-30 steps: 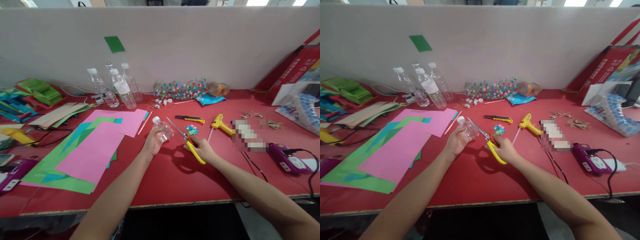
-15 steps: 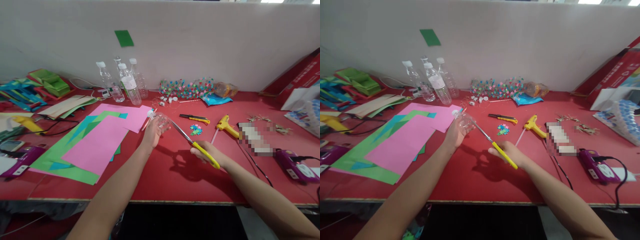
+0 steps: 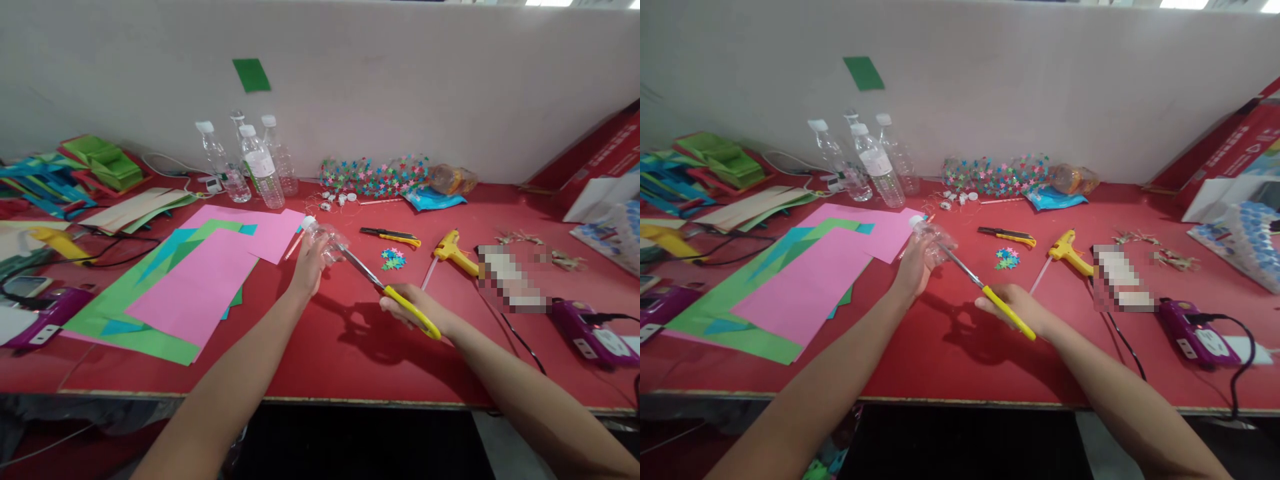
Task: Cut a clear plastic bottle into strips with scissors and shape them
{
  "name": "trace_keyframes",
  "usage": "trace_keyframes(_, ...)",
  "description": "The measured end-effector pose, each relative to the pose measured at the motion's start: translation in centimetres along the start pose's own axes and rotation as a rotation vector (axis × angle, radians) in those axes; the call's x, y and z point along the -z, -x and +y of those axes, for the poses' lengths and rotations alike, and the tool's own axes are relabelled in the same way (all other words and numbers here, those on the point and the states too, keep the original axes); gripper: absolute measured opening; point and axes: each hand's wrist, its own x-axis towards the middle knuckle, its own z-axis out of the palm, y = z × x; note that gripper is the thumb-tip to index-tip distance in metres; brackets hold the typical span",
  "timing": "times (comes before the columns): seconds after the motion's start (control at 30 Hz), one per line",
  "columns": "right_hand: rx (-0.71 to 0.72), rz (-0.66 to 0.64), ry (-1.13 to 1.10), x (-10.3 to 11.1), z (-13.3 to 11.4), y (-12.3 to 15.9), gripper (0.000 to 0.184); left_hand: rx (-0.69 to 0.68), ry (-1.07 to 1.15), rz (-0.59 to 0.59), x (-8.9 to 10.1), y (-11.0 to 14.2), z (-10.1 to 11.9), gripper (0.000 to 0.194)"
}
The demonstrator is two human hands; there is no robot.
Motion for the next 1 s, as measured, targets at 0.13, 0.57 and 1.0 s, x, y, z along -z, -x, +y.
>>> trace_keyframes(0.13,0.006,-0.004,-0.022,-0.1,-0.2,0.1,0.048,-0.010,-0.011,-0.006,-0.4,0.4,0.0,0.029)
trace_keyframes(0.57,-0.034,-0.008,-0.119,-0.7,-0.8,0.3,0.059,-0.057,0.010,0.001,-0.4,0.6,0.0,0.028)
trace_keyframes(1.0,-0.071,0.035,-0.179,-1.6,0.2,0.1,0.050,-0.119,-0.066,0.018,-0.1,0.3,-0.1,0.028)
